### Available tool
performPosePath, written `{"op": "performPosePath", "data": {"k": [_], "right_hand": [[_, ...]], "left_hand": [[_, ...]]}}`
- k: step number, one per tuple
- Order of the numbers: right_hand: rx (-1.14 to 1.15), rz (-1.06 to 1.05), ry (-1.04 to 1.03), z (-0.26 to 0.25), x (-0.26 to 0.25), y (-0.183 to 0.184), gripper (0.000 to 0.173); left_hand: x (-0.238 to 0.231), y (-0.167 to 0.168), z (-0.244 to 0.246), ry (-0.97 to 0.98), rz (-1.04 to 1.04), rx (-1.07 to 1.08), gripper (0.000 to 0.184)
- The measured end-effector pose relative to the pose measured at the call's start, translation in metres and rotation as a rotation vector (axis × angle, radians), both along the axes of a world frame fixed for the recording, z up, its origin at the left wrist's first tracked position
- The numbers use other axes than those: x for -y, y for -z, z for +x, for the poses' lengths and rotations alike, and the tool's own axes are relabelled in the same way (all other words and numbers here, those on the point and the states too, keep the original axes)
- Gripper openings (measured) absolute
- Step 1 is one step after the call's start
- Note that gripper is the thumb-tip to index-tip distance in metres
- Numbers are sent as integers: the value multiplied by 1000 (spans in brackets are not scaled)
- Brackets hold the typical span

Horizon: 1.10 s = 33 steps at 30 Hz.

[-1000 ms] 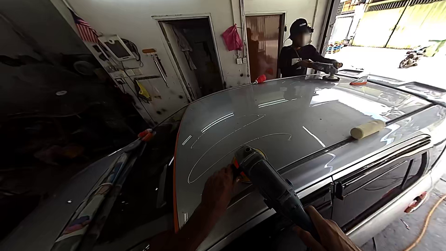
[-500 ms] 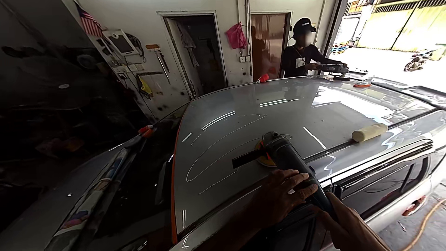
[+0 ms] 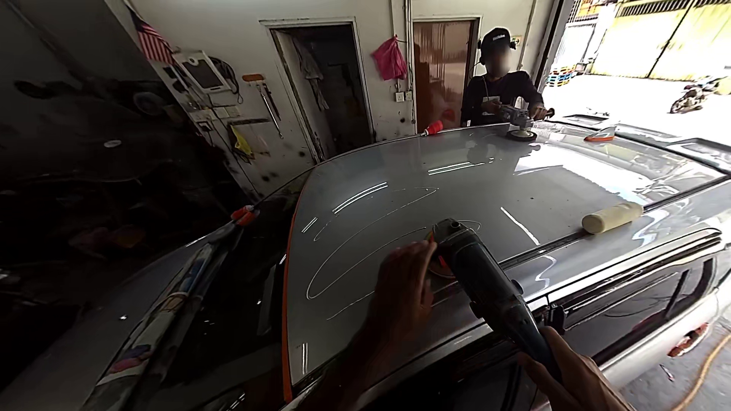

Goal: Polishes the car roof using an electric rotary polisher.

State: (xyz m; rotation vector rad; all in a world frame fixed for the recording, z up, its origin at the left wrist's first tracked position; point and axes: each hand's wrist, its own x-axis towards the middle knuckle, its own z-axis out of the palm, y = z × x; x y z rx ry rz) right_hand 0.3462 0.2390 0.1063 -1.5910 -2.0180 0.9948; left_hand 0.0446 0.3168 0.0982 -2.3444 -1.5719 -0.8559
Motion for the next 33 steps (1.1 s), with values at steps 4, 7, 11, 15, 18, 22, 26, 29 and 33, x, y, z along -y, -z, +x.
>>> {"op": "performPosePath", "data": {"k": [4,7,11,15,18,22,26,29,33], "right_hand": [[34,10,-75,-20,10,3,52],[43,-13,-149,-33,18,4,54],[29,1,-164,-31,22,8,53],[14,10,-95,-6,16,9,52],[-12,-6,-9,22,7,6,50],[-93,-39,105,52,-9,7,47],[-86,-37,130,58,-14,7,46],[-40,-31,88,52,-3,7,48],[41,-43,9,27,16,3,51]], "left_hand": [[-1,5,-41,-254,-389,-197,63],[9,9,-44,-318,-391,-126,44],[15,11,-40,-400,-438,-148,38],[-11,6,-11,-355,-381,-235,43],[-43,-11,26,-248,-392,-242,41],[-91,-25,69,-134,-408,-282,35],[-105,-26,80,-86,-408,-281,40],[-88,-22,68,-111,-425,-270,39],[-46,-9,31,-182,-414,-226,38]]}}
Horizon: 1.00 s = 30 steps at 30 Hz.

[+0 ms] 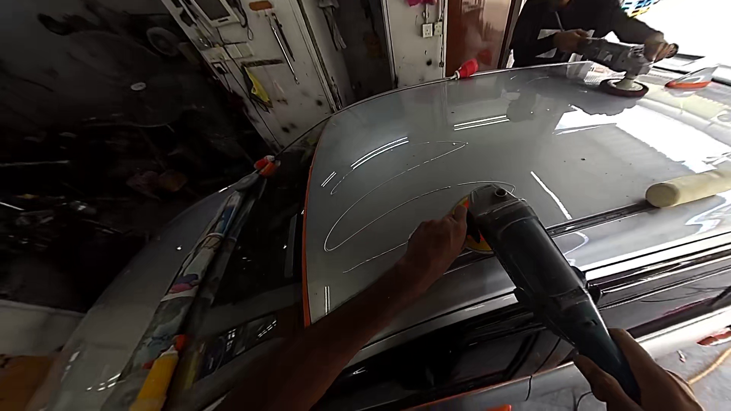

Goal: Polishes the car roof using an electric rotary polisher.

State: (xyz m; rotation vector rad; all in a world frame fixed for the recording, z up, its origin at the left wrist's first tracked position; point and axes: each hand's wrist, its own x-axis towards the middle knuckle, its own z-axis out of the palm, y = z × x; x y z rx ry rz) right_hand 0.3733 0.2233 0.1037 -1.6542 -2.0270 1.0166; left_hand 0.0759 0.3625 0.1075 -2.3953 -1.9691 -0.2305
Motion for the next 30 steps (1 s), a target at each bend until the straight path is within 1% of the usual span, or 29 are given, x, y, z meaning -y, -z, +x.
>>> {"op": "performPosePath", "data": {"k": [3,6,8,10,13,15,18,21,24,26,30], "right_hand": [[42,47,-82,-30,11,-1,52],[55,59,-187,-59,18,2,50],[64,45,-254,-77,21,4,51],[68,23,-311,-93,24,6,53],[68,21,-381,-108,24,12,54],[52,31,-391,-109,23,15,55],[12,36,-347,-98,20,18,54],[-13,36,-243,-76,18,17,53],[-23,52,-97,-46,17,17,52],[-50,51,10,-21,16,19,51],[-185,-15,193,21,-4,18,47]], "left_hand": [[35,17,-38,-65,85,23,40],[76,33,-76,-191,114,41,46],[103,43,-98,-285,102,31,46],[128,48,-114,-380,59,29,41],[151,54,-132,-438,87,-5,41],[153,53,-135,-439,90,-42,40],[138,47,-127,-389,89,-47,40],[104,33,-101,-313,59,-29,43],[59,16,-58,-180,26,-40,45],[25,7,-24,-56,51,-54,41],[-47,-21,47,143,-39,-70,38]]}}
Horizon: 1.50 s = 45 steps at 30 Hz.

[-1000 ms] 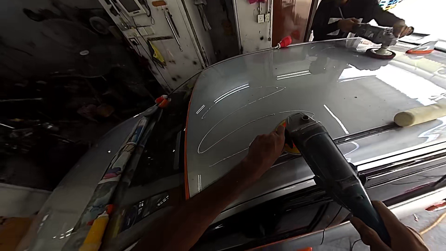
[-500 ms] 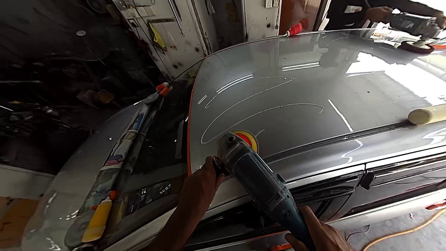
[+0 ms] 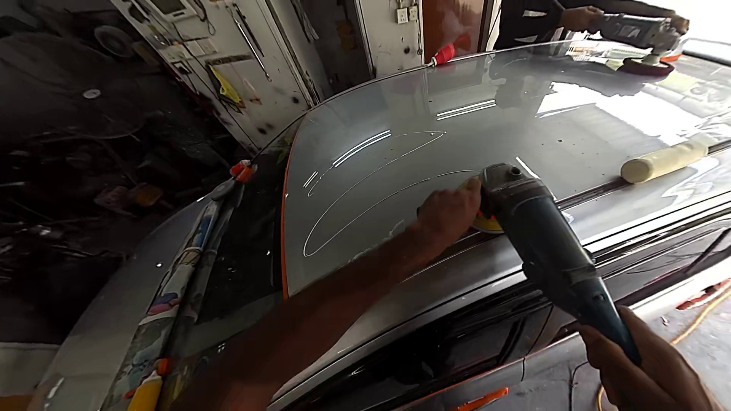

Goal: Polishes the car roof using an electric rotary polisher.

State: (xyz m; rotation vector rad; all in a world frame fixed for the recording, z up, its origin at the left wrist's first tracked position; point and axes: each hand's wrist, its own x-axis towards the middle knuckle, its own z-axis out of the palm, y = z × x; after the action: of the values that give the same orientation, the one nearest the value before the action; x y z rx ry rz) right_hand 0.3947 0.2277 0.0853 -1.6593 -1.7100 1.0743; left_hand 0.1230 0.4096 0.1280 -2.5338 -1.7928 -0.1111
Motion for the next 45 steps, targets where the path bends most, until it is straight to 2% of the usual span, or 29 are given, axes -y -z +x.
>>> {"op": "performPosePath", "data": {"k": [5,9,13,22,25,34,40,45], "right_hand": [[-97,17,169,26,-42,3,45],[-72,-4,141,27,-45,-6,42],[16,-71,14,8,-26,-16,46],[234,45,-298,-72,7,-17,52],[268,63,-420,-101,13,-18,53],[313,160,-756,-192,20,-13,53],[365,154,-876,-232,27,-10,54],[371,133,-916,-236,27,-10,55]], "left_hand": [[-65,-14,56,130,-9,-25,36],[-69,-11,53,123,-18,13,34],[-34,-5,13,61,-51,37,40],[81,19,-110,-248,-102,121,45],[120,31,-147,-378,-123,140,50],[220,71,-241,-723,-185,224,48],[272,100,-275,-831,-97,284,44],[286,99,-275,-871,-135,246,42]]}}
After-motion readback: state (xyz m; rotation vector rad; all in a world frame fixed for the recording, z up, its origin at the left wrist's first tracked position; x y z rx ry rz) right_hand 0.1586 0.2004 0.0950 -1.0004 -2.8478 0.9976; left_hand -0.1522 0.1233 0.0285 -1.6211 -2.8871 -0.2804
